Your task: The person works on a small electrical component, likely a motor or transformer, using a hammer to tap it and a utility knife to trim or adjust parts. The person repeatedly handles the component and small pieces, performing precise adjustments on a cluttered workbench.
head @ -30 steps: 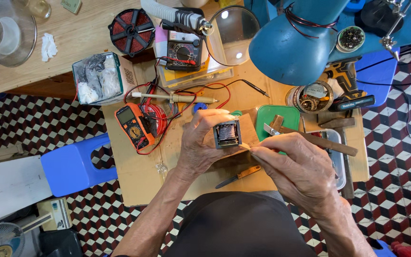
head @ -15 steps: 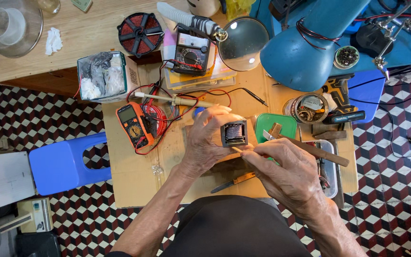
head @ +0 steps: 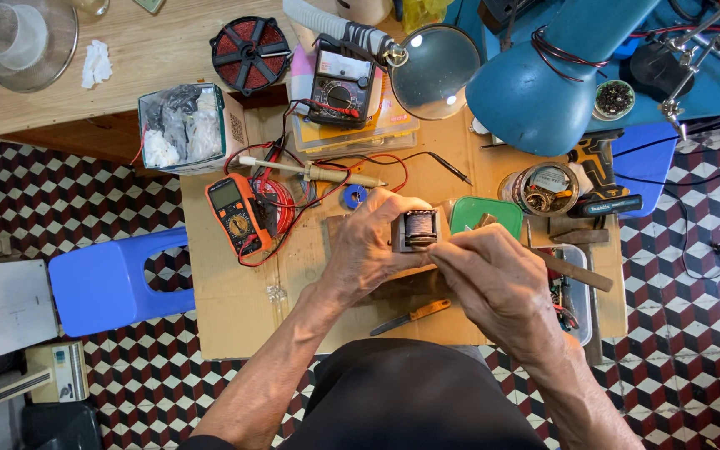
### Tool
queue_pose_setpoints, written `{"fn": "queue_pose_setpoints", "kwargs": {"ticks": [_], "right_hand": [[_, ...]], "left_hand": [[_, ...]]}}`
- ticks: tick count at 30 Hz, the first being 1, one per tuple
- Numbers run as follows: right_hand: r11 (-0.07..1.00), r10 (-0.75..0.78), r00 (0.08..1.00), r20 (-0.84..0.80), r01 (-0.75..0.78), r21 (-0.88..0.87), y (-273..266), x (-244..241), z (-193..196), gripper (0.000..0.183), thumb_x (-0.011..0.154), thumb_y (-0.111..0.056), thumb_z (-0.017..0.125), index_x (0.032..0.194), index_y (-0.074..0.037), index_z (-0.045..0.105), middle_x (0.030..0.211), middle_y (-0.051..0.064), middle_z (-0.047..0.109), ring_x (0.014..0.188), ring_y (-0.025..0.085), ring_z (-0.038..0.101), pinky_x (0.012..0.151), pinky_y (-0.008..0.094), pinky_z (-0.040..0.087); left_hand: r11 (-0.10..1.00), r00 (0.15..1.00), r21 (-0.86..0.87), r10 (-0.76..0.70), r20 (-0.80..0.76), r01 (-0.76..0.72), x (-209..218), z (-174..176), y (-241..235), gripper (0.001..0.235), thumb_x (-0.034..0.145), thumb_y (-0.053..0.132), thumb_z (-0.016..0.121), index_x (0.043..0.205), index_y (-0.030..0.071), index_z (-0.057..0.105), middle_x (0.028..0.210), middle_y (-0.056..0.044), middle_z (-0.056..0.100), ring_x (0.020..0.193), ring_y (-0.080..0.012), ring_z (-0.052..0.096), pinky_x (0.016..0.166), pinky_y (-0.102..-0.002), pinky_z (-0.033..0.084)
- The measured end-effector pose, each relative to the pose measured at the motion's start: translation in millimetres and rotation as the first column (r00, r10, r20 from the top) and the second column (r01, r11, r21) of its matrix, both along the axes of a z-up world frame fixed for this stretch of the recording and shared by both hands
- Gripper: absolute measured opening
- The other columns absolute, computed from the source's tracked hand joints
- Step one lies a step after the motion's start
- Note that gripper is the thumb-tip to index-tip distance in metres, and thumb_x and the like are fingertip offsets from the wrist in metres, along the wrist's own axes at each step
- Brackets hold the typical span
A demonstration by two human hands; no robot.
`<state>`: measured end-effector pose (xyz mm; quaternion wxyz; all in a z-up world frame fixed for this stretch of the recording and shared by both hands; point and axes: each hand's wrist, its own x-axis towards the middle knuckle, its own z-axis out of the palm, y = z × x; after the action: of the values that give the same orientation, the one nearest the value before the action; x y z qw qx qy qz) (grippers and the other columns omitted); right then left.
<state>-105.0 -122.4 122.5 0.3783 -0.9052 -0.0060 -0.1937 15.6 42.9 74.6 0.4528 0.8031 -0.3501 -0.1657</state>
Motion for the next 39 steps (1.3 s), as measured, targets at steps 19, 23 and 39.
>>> {"fn": "queue_pose_setpoints", "kwargs": {"ticks": [19, 23, 39], "right_hand": [[0.610, -0.099, 0.799, -0.594, 0.520, 0.598, -6, -2, -58, 0.017, 0.098, -0.018, 0.066, 0.105, -0.003, 0.072, 0.088, 0.002, 0.073, 0.082, 0.007, 0.066, 0.074, 0.023, 0.054], [0.530, -0.023, 0.785, -0.619, 0.535, 0.658, -4, 1, -75, 0.018, 0.098, -0.017, 0.066, 0.103, -0.002, 0.072, 0.087, 0.004, 0.075, 0.080, 0.007, 0.066, 0.075, 0.023, 0.055], [0.418, 0.030, 0.774, -0.632, 0.565, 0.712, 6, -1, -129, 0.019, 0.097, -0.019, 0.068, 0.100, -0.001, 0.074, 0.084, 0.002, 0.070, 0.077, 0.007, 0.064, 0.070, 0.023, 0.053]], "left_hand": [[0.998, 0.583, -0.024, 0.010, -0.813, -0.050, 2, -70, 15, 0.074, 0.071, 0.028, 0.093, 0.133, 0.007, 0.058, 0.116, -0.004, 0.072, 0.105, -0.0120, 0.068, 0.093, -0.030, 0.057], [1.000, 0.793, 0.025, 0.011, -0.609, 0.004, -7, -68, 19, 0.070, 0.074, 0.021, 0.093, 0.134, 0.007, 0.059, 0.121, -0.007, 0.067, 0.111, -0.0149, 0.064, 0.097, -0.031, 0.052], [0.933, 0.998, 0.360, 0.001, -0.064, 0.023, -17, -78, 15, 0.069, 0.064, 0.009, 0.083, 0.130, 0.006, 0.064, 0.124, -0.016, 0.065, 0.116, -0.0341, 0.062, 0.098, -0.040, 0.051]]}}
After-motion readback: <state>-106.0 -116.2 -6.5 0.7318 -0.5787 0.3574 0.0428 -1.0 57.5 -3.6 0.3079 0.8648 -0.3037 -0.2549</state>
